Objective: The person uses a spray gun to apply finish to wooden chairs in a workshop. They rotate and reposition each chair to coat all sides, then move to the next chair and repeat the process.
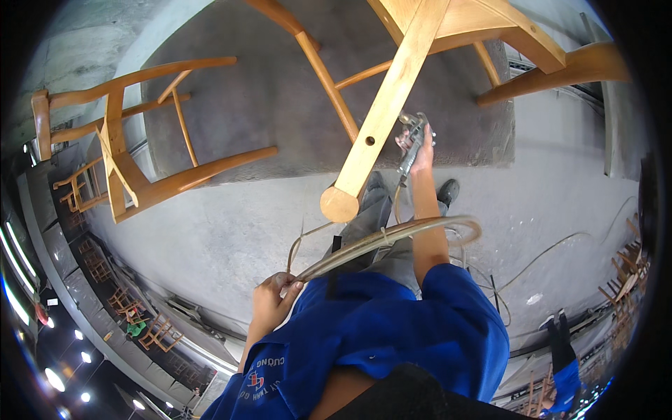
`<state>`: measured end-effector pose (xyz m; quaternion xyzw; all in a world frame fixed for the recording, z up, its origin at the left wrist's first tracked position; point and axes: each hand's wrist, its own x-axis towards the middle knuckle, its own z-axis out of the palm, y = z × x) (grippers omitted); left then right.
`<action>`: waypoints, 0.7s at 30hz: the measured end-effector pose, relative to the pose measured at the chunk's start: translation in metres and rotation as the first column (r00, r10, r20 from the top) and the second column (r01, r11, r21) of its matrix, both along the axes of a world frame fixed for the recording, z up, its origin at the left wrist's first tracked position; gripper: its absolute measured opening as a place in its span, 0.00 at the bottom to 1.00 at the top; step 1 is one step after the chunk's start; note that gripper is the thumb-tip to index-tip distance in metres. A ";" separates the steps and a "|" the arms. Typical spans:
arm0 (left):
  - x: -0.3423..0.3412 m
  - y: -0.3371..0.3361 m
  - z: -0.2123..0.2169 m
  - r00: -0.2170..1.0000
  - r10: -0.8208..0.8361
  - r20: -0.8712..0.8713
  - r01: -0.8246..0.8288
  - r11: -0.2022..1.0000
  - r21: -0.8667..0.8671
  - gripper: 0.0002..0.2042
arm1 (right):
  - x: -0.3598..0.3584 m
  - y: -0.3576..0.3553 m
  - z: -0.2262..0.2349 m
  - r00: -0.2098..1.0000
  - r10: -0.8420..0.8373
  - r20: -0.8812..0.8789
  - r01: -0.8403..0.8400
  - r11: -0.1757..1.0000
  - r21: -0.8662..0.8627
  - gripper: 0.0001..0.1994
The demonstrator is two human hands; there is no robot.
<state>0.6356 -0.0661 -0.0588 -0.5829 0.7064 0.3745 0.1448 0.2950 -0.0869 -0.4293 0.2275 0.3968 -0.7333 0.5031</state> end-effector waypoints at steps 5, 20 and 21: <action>-0.007 -0.006 0.002 0.999 -0.027 0.025 0.026 0.998 0.053 0.14 | 0.016 -0.036 -0.028 0.999 -0.047 -0.024 0.046 0.997 -0.058 0.22; -0.031 -0.023 0.005 0.975 -0.202 -0.088 0.204 0.979 0.018 0.12 | -0.050 0.031 -0.026 0.760 -0.649 -0.033 0.639 0.755 -0.146 0.25; -0.034 -0.023 0.007 0.975 -0.217 -0.056 0.219 0.975 0.034 0.11 | -0.052 0.031 -0.027 0.737 -0.673 -0.063 0.665 0.739 -0.110 0.27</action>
